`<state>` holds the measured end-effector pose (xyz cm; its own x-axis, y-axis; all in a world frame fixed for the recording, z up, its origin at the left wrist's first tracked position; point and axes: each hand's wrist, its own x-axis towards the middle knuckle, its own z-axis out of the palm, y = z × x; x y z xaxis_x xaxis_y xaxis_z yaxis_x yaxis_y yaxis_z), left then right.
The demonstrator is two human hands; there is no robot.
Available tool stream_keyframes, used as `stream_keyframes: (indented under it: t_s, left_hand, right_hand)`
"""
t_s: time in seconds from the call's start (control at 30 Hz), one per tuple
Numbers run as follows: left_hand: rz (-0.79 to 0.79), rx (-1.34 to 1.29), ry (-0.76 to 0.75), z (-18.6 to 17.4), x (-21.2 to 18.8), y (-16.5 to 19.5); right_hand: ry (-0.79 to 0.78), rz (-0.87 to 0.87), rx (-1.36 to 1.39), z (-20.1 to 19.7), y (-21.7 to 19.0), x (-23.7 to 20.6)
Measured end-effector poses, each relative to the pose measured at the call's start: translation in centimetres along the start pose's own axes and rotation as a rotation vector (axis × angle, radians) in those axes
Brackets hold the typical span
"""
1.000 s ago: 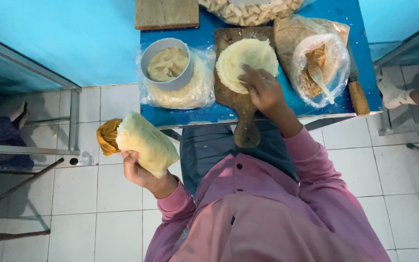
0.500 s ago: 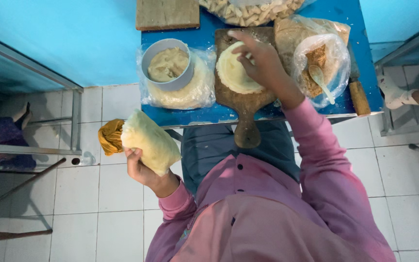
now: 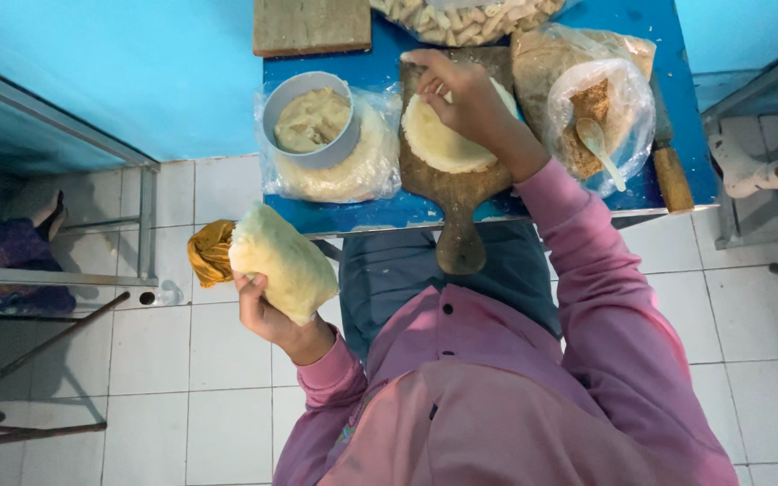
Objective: The person spoons brown filling from a plastic bag onto a small square of dough on a wooden board and folds the dough over it. They then take a large piece of dough, tear portions from it, and press the dough flat into a round mold on the board, working the dough with their hands.
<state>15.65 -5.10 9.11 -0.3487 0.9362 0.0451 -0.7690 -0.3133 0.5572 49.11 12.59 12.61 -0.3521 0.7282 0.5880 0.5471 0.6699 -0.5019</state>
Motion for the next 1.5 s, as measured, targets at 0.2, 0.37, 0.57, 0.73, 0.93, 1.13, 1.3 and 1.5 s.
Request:
stream_keyframes:
  t_s: [0.2, 0.37, 0.57, 0.73, 0.93, 1.13, 1.3, 1.5]
  left_hand:
    - [-0.026, 0.003, 0.008, 0.9, -0.3, 0.0]
    - [-0.065, 0.066, 0.010, 1.9, -1.0, -0.8]
    - [-0.252, 0.149, -0.099, 4.2, -2.1, -4.8]
    - [-0.357, 0.082, -0.209, 5.8, -3.1, -8.7]
    - [-0.321, 0.093, -0.303, 6.7, -2.9, -11.3]
    - [-0.373, 0.100, -0.326, 5.8, -3.3, -11.3]
    - [-0.357, 0.016, -0.357, 4.7, -3.3, -12.0]
    - [-0.381, 0.008, -0.329, 3.7, -3.1, -12.2]
  right_hand:
    - [0.037, 0.016, 0.063, -2.1, -1.0, -1.3]
    - [0.187, 0.103, 0.086, -4.5, -2.6, -5.7]
    - [-0.026, 0.241, -0.214, -5.2, -3.4, -7.4]
    - [0.195, 0.276, 0.139, -3.0, -8.4, -9.8]
    - [0.248, 0.118, 0.130, 1.0, -14.9, -11.3]
    - [0.384, 0.017, -0.003, 1.9, -15.6, -11.1]
    - [0.390, 0.011, 0.017, 2.2, -16.1, -11.4]
    - [0.339, -0.024, -0.017, 2.5, -16.3, -11.1]
